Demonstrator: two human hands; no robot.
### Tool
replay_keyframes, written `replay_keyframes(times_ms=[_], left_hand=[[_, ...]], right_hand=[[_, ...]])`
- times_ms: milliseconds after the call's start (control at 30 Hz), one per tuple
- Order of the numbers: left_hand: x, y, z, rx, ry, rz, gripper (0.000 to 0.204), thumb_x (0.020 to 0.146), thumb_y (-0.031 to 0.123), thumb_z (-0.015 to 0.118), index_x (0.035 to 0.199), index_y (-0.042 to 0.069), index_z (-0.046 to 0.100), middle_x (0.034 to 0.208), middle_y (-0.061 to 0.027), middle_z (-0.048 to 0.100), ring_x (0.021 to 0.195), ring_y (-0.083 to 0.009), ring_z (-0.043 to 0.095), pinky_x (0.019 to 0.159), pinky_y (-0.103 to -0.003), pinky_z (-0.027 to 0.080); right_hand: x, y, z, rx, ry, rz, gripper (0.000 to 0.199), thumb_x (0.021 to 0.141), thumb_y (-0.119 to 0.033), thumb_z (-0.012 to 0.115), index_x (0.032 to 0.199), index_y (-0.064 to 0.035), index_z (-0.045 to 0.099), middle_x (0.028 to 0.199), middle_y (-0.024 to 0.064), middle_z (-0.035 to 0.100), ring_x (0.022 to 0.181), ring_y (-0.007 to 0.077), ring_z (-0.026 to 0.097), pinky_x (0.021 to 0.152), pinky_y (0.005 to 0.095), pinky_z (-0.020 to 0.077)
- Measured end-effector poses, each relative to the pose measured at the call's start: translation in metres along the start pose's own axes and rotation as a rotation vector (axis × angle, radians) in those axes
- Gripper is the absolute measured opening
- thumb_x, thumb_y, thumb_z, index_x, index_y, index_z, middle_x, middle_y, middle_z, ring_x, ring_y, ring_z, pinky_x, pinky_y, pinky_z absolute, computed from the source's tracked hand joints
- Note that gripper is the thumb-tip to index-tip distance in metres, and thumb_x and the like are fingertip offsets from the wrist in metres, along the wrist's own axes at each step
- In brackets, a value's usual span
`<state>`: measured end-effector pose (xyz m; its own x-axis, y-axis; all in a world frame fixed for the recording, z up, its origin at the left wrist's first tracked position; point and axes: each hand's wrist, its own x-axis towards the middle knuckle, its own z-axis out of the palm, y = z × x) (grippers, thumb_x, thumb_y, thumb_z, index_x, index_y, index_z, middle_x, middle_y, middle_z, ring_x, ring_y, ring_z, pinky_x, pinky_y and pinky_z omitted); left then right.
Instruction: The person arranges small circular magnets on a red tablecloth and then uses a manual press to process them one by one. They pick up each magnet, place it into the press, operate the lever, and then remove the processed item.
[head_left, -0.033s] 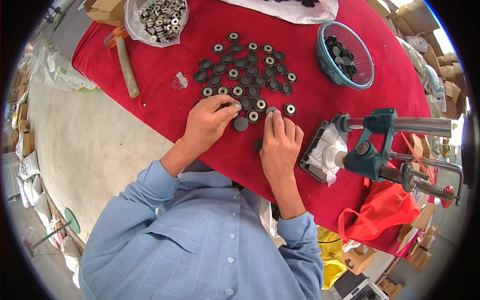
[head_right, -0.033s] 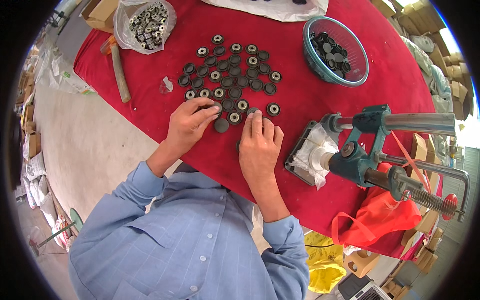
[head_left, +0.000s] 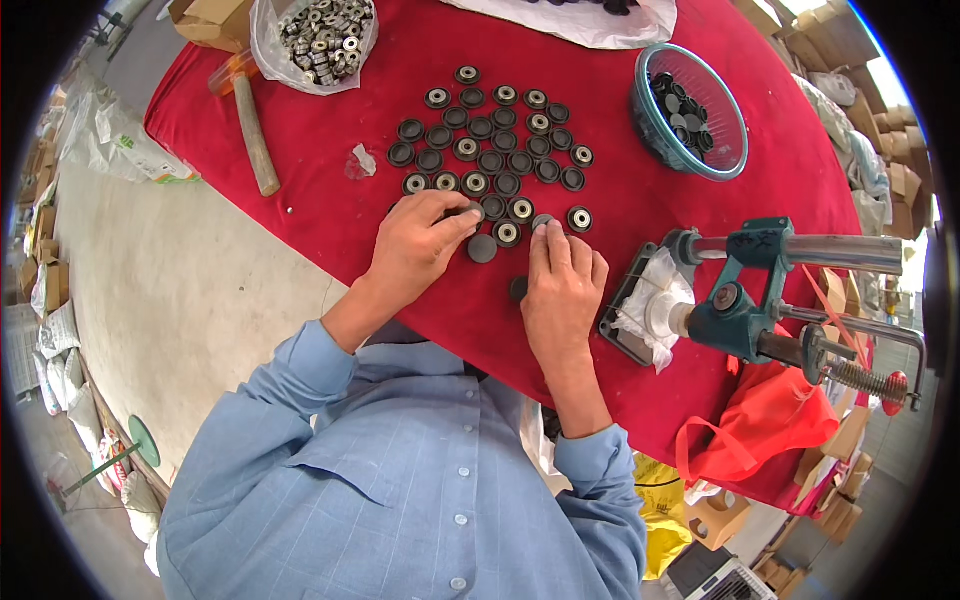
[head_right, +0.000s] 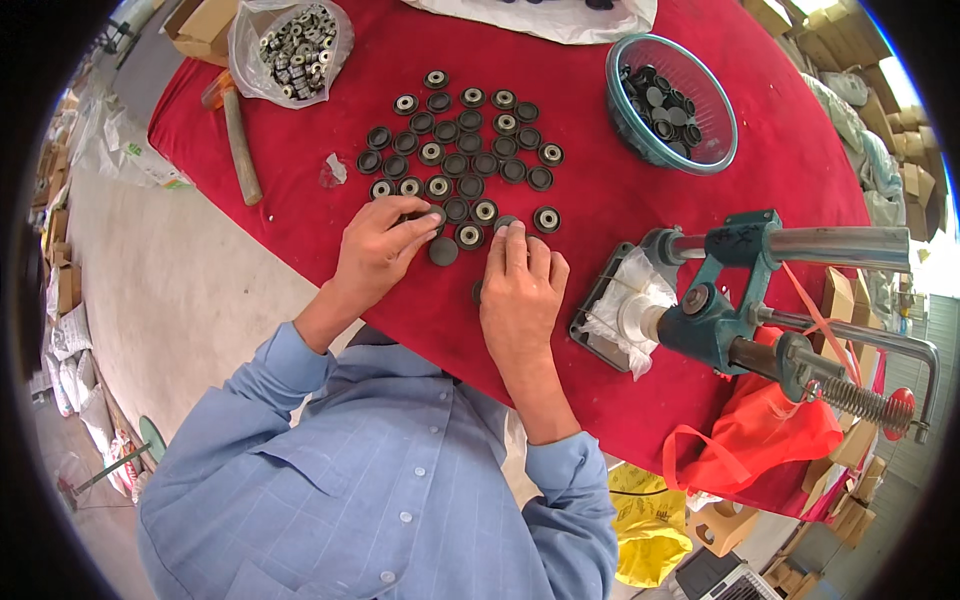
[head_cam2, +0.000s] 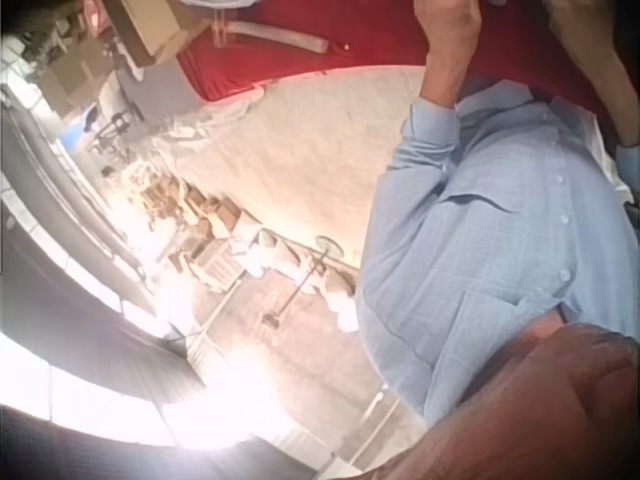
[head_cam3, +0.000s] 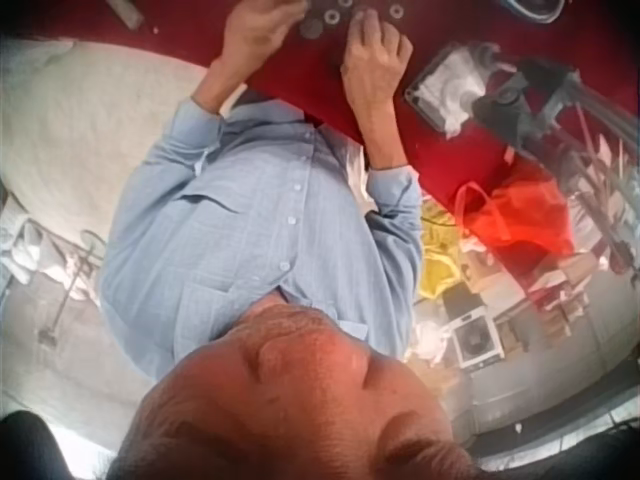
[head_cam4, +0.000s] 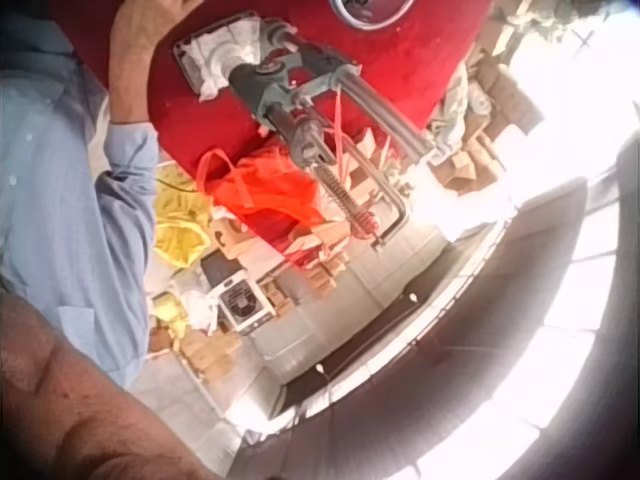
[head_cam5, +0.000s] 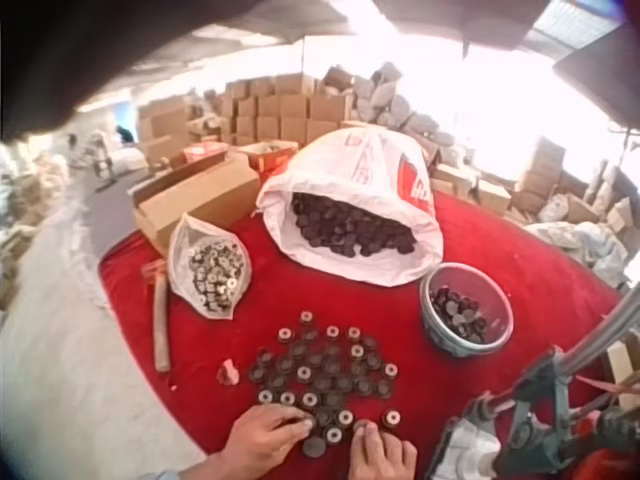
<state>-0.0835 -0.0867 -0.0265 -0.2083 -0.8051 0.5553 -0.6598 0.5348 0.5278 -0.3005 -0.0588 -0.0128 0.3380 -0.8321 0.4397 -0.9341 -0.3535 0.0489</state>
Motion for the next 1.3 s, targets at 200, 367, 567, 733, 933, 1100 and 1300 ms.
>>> replay_keyframes(times_ms=[200,367,567,733,933,1100,1300], left_hand=[[-0.007,-0.006,0.001,0.080,-0.065,0.107,0.039,0.082,-0.001,0.082,0.119,0.012,0.079,0.116,-0.0075,0.074,0.105,-0.0297,0.071,0.087,-0.042,0.056],[-0.016,-0.006,-0.003,0.139,-0.106,0.160,0.043,0.083,-0.001,0.078,0.124,0.012,0.077,0.122,-0.0057,0.072,0.112,-0.0287,0.068,0.093,-0.045,0.054],[-0.019,0.005,-0.016,0.317,-0.197,0.203,0.042,0.086,0.002,0.074,0.127,0.010,0.076,0.131,-0.0028,0.069,0.117,-0.0248,0.063,0.102,-0.047,0.046],[-0.020,0.006,-0.014,0.310,-0.183,0.217,0.043,0.085,0.002,0.074,0.127,0.008,0.075,0.132,-0.0022,0.069,0.115,-0.0241,0.063,0.102,-0.047,0.045],[-0.023,0.002,-0.009,0.214,-0.145,0.160,0.043,0.086,0.003,0.077,0.129,0.009,0.074,0.130,-0.0022,0.068,0.114,-0.0253,0.062,0.102,-0.047,0.045],[-0.018,0.003,-0.015,0.093,-0.028,0.007,0.041,0.086,0.007,0.081,0.126,0.008,0.073,0.129,-0.0049,0.067,0.114,-0.0281,0.062,0.099,-0.046,0.047],[-0.023,-0.019,-0.029,0.187,0.118,-0.187,0.033,0.089,0.007,0.080,0.122,0.006,0.074,0.120,-0.0075,0.067,0.107,-0.0311,0.063,0.091,-0.044,0.048]], right_hand=[[0.007,0.005,-0.007,0.104,-0.020,0.024,0.035,0.085,-0.005,0.071,0.120,0.0002,0.076,0.123,0.0090,0.071,0.109,0.0247,0.066,0.098,0.0450,0.0481],[0.018,0.016,-0.004,0.236,-0.019,0.107,0.029,0.088,-0.006,0.072,0.117,-0.0047,0.076,0.114,0.0079,0.071,0.106,0.0266,0.068,0.095,0.0459,0.0493],[0.060,0.049,0.011,0.333,0.047,0.355,0.026,0.094,-0.017,0.076,0.119,-0.0079,0.075,0.108,0.0097,0.071,0.101,0.0314,0.070,0.087,0.0483,0.0524],[0.075,0.055,0.038,0.308,-0.080,0.429,0.035,0.089,-0.018,0.083,0.120,-0.0070,0.075,0.108,0.0101,0.071,0.101,0.0310,0.071,0.087,0.0468,0.0542],[0.066,0.063,0.024,0.652,-0.014,0.453,0.025,0.086,-0.005,0.081,0.111,-0.0027,0.077,0.100,0.0119,0.069,0.084,0.0268,0.071,0.077,0.0404,0.0573],[0.026,0.059,-0.010,0.672,0.021,0.482,0.021,0.087,-0.001,0.079,0.108,-0.0024,0.078,0.098,0.0124,0.073,0.084,0.0254,0.074,0.074,0.0375,0.0577],[0.008,0.060,-0.012,0.643,0.114,0.538,0.020,0.090,-0.002,0.080,0.110,-0.0029,0.079,0.100,0.0117,0.075,0.082,0.0245,0.075,0.072,0.0356,0.0585]])
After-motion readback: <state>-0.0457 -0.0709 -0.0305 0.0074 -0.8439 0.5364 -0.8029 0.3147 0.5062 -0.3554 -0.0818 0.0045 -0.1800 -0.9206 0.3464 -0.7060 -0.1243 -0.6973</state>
